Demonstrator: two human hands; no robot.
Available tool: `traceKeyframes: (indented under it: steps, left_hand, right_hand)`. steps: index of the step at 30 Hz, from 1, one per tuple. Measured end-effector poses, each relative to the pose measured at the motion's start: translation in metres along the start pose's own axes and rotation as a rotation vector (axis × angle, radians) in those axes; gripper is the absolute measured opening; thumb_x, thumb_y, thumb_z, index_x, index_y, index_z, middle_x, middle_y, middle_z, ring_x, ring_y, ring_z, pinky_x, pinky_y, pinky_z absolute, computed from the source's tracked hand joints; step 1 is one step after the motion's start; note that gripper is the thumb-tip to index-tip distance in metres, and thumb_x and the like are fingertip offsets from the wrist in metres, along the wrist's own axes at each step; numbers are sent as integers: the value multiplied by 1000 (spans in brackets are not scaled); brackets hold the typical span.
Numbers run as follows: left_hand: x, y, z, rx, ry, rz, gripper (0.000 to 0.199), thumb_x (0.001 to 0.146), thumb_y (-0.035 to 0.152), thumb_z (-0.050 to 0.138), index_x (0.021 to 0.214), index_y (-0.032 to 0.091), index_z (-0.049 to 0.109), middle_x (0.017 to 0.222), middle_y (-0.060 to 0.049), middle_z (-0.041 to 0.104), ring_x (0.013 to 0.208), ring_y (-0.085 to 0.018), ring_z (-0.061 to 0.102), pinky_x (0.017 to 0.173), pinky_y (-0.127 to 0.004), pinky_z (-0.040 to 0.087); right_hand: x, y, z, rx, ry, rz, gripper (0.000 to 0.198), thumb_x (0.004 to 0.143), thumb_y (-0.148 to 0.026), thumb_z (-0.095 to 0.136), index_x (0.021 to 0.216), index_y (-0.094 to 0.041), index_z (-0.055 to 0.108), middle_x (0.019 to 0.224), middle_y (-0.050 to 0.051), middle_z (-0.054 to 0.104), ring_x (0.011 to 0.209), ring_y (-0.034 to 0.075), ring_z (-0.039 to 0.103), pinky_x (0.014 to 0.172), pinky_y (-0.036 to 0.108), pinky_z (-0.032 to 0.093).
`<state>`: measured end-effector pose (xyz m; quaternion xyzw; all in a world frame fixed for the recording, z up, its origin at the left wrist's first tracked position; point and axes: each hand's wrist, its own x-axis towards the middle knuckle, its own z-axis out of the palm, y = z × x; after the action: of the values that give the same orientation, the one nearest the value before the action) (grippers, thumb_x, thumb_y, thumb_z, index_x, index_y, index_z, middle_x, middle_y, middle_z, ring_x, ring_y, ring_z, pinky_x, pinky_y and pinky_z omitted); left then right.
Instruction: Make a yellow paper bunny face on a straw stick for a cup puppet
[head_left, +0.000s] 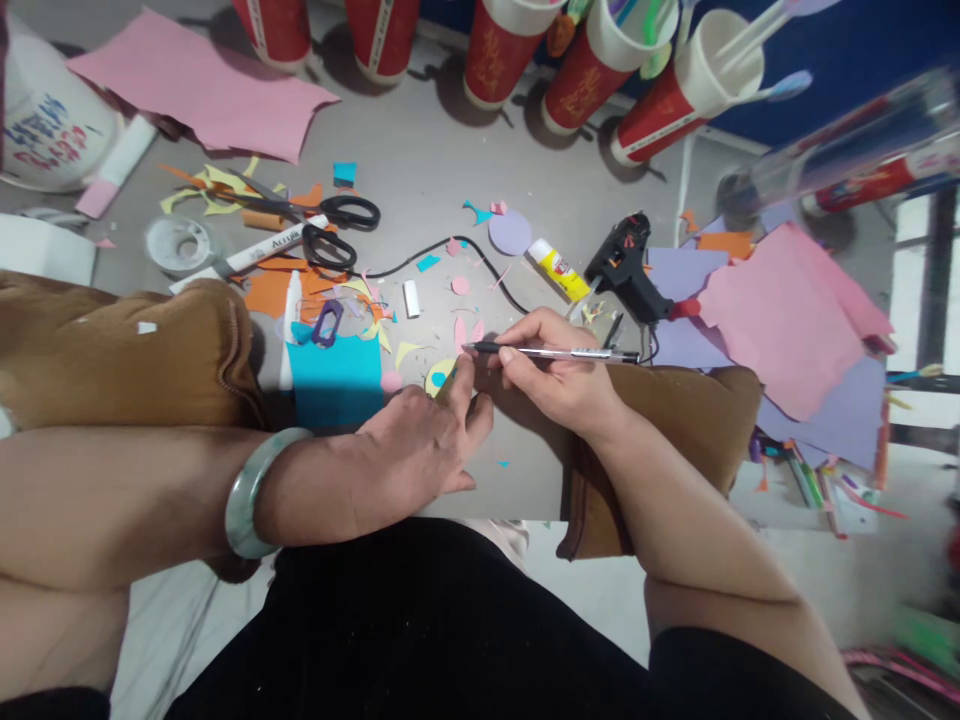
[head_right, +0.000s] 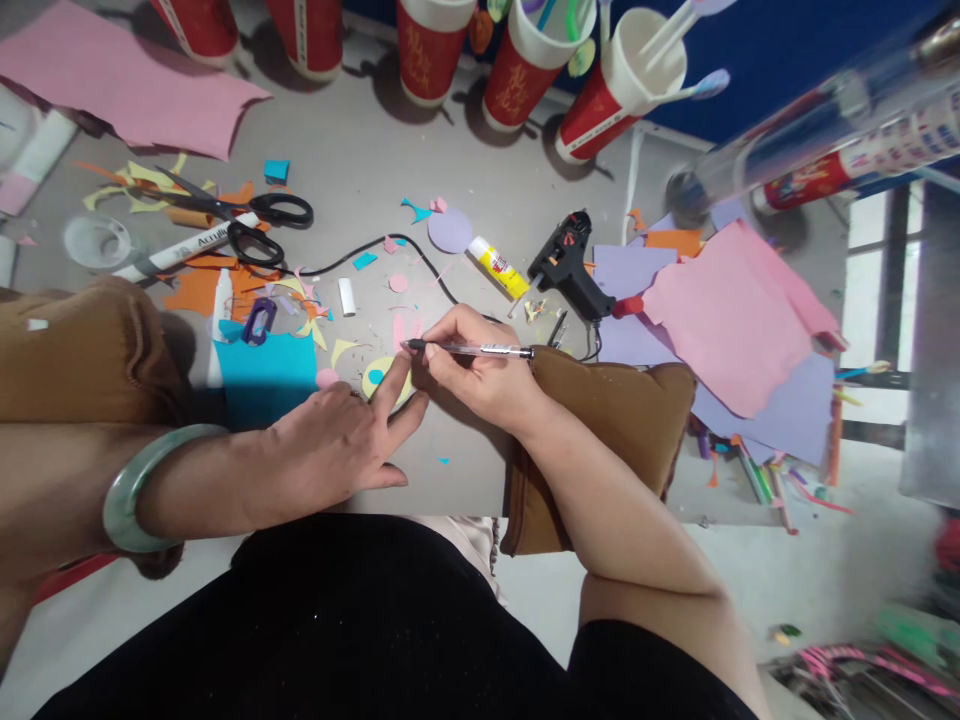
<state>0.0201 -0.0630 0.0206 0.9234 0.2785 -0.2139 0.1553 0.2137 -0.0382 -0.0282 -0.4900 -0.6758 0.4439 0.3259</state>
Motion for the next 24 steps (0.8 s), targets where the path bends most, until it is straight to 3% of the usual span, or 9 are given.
traceKeyframes:
  steps: [14,20,24]
  left_hand:
    - [0,0,0,-15,-5,4,87,91,61,61,156,8,38,160,-41,22,97,-35,75,74,-40,59]
    - [-2,1,14,39,139,1,86,90,62,63,153,9,42,158,-40,30,95,-35,74,75,-42,58]
    - [-2,1,15,31,125,3,85,90,63,61,154,10,41,159,-40,28,95,-33,74,76,-41,59]
  right_hand:
    - [-1,1,0,-48,18,16,21,94,-42,65,92,-21,63,82,3,75,67,14,67,57,27,51]
    - [-2,2,0,-44,36,25,22,94,-43,64,91,-22,61,78,2,73,65,14,66,56,27,50]
    - [-2,3,1,-47,53,32,23,94,-45,64,92,-22,62,81,3,74,66,14,65,57,28,51]
